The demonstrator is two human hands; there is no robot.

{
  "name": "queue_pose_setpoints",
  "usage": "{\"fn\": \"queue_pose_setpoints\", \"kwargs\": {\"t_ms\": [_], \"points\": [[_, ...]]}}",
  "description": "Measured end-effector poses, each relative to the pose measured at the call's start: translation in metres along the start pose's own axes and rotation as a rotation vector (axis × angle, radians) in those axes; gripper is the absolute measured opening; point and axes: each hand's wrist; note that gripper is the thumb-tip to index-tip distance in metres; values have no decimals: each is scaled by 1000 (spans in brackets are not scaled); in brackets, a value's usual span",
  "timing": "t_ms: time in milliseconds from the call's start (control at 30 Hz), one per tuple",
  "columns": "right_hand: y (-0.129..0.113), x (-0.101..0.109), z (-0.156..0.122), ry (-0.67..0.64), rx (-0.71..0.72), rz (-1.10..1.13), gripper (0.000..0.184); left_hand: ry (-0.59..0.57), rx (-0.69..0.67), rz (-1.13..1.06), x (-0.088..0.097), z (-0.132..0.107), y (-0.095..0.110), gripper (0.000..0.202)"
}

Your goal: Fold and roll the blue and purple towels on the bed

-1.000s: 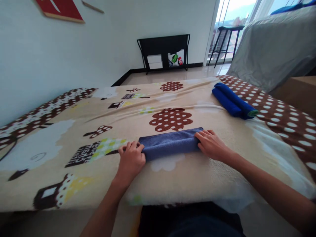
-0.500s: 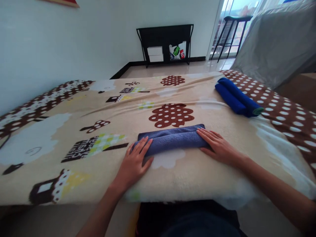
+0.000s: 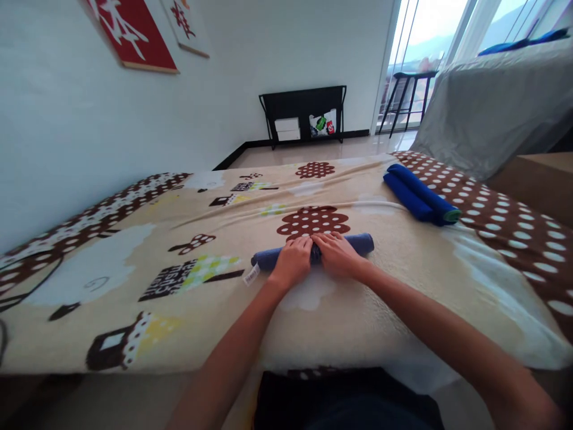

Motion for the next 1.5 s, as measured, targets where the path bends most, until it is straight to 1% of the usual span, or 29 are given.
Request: {"fn": "queue_pose_setpoints", "kwargs": {"t_ms": [33, 100, 167, 200, 267, 333, 433, 500, 567, 633, 700, 767, 833, 900, 967, 1067, 1133, 1167, 1200, 1233, 1267, 1300, 1333, 1400, 1433, 1467, 1500], "points": [[-3, -5, -1, 6, 32, 13, 55, -5, -3, -6, -5, 0, 2, 48], [3, -11, -8, 13, 122, 40, 61, -19, -15, -25, -12, -6, -4, 49], [19, -14, -15, 7, 214, 70, 67, -43, -63, -57, -15, -15, -19, 53], [29, -15, -19, 0, 238, 83, 70, -50, -89, -73, -15, -19, -29, 55], [50, -15, -24, -18, 229, 106, 78, -49, -118, -97, -16, -28, -47, 60], [69, -17, -29, -31, 204, 134, 82, -48, -105, -101, -17, -37, -63, 67], [92, -20, -38, -31, 146, 158, 82, -60, -58, -109, -19, -49, -83, 72], [102, -22, -43, -32, 110, 147, 81, -77, -35, -115, -19, -55, -92, 72], [104, -22, -46, -38, 98, 113, 78, -97, -27, -104, -19, -57, -97, 72], [101, -18, -47, -34, 94, 58, 76, -100, -10, -66, -17, -56, -99, 72], [94, -10, -46, -16, 76, -13, 73, -81, 31, -8, -14, -53, -99, 68], [88, 0, -46, 0, 66, -72, 68, -72, 64, 24, -10, -50, -101, 59], [84, 10, -47, 0, 83, -101, 58, -89, 54, 16, -6, -49, -104, 52], [83, 16, -50, -10, 113, -104, 51, -109, 15, -2, -4, -52, -109, 49], [83, 15, -55, -19, 126, -95, 50, -110, -8, -7, -5, -57, -113, 51], [83, 6, -64, -18, 109, -62, 53, -99, 6, -31, -12, -66, -117, 55], [84, 3, -65, -31, 86, 13, 55, -111, 21, -51, -16, -68, -121, 57], [85, 7, -63, -51, 76, 61, 53, -123, 29, -64, -16, -68, -123, 56], [87, 15, -59, -76, 70, 104, 50, -140, 33, -84, -16, -66, -124, 54], [90, 29, -53, -102, 70, 138, 44, -157, 37, -113, -14, -64, -124, 51], [93, 49, -45, -120, 72, 154, 37, -173, 38, -153, -10, -61, -123, 47], [95, 75, -36, -122, 75, 160, 32, -181, 44, -204, -6, -58, -119, 43], [96, 107, -26, -112, 79, 163, 30, -179, 61, -267, -1, -55, -113, 41], [88, 179, -8, -62, 93, 173, 32, -154, 129, -424, 11, -51, -90, 45], [78, 216, -1, -35, 120, 195, 35, -144, 163, -511, 18, -48, -75, 49], [65, 251, 5, 20, 167, 230, 33, -144, 182, -593, 23, -47, -58, 52], [48, 281, 9, 69, 216, 250, 30, -152, 185, -663, 28, -45, -39, 53]]}}
Point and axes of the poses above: each hand's wrist, its own z-axis towards the middle knuckle, its own x-axis out of the back of the hand, y = z × x, and after that the axes turned 1 degree about x, right-handed
